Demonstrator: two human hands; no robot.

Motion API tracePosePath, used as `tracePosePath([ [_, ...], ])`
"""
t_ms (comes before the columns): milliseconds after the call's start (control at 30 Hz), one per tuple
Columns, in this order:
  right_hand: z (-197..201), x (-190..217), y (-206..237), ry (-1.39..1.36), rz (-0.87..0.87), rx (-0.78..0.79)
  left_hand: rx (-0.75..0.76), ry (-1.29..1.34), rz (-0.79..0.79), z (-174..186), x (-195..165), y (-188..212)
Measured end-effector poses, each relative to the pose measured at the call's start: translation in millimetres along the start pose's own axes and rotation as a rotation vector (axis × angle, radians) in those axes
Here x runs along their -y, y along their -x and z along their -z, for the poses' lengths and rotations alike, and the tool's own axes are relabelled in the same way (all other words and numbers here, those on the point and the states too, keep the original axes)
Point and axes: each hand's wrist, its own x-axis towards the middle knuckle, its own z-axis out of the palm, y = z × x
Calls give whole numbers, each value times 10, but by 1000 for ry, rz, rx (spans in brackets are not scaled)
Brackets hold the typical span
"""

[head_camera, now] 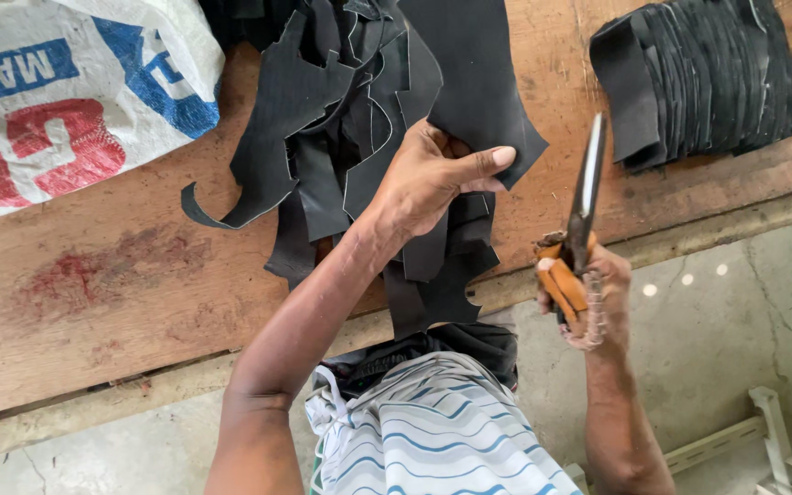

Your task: The person uses shears to cut black leather pieces along marked outlines on a wooden workbench. The person repeatedly picks up pieces, trims edges, and places finished pieces into a growing stack on the right side of the table.

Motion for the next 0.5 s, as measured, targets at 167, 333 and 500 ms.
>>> tracePosePath([
  [167, 64, 169, -22, 396, 11, 181, -33, 109, -34, -29, 57, -37],
  [333, -36, 397, -30, 430, 163, 309, -45, 167, -47, -77, 105, -25],
  [500, -118, 444, -52, 387, 25, 287, -66, 191, -21, -105, 121, -37],
])
